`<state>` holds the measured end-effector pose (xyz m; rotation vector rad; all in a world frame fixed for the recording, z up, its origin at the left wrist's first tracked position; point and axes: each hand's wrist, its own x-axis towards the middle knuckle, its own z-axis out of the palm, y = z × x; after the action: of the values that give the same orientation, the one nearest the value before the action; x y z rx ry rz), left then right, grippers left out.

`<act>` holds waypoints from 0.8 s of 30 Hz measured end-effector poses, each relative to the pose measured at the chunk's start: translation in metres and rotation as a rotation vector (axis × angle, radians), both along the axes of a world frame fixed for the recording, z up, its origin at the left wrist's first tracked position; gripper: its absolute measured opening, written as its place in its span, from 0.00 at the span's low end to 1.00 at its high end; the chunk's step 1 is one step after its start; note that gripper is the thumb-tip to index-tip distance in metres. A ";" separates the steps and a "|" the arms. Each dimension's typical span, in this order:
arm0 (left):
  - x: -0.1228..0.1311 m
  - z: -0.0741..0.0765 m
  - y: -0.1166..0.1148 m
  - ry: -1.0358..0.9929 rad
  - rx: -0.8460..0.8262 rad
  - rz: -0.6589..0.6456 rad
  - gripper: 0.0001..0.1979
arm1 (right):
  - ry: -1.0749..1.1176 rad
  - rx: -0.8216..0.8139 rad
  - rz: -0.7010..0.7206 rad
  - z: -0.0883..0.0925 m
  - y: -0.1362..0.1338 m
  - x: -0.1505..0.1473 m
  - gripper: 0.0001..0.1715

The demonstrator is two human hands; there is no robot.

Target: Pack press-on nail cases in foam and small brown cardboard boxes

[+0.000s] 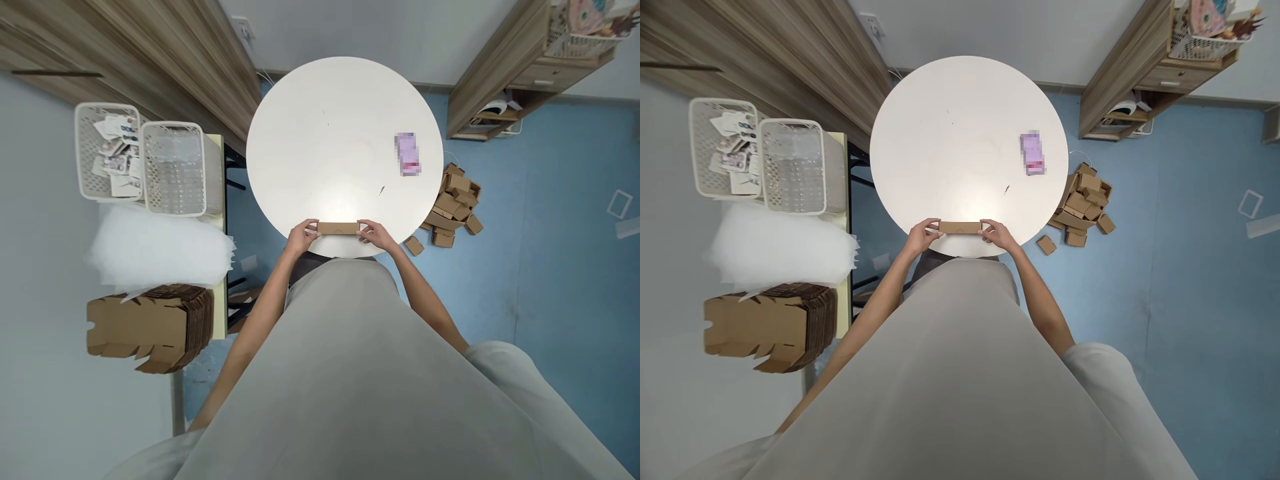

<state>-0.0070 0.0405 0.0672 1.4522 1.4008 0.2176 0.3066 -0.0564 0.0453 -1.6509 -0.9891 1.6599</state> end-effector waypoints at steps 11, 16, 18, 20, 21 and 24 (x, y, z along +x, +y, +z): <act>0.007 -0.015 -0.024 -0.260 -0.251 0.330 0.33 | 0.122 -0.090 -0.011 0.004 -0.006 -0.007 0.43; 0.013 -0.008 -0.035 -0.195 -0.234 0.353 0.25 | 0.112 -0.050 0.021 0.011 -0.016 -0.013 0.36; 0.013 -0.005 -0.047 -0.209 -0.215 0.397 0.18 | 0.043 -0.021 0.002 0.016 -0.028 -0.022 0.35; 0.011 -0.002 -0.061 -0.253 -0.223 0.457 0.13 | -0.030 0.017 -0.040 0.021 -0.043 -0.033 0.34; 0.009 0.000 -0.068 -0.274 -0.237 0.487 0.13 | -0.048 0.032 -0.062 0.023 -0.051 -0.040 0.35; -0.002 0.007 -0.087 -0.338 -0.272 0.537 0.17 | -0.027 0.058 -0.123 0.031 -0.075 -0.059 0.36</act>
<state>-0.0091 -0.0463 0.0742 0.7546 1.4453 0.5608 0.2479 -0.1313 0.0759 -1.6657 -0.9206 1.5189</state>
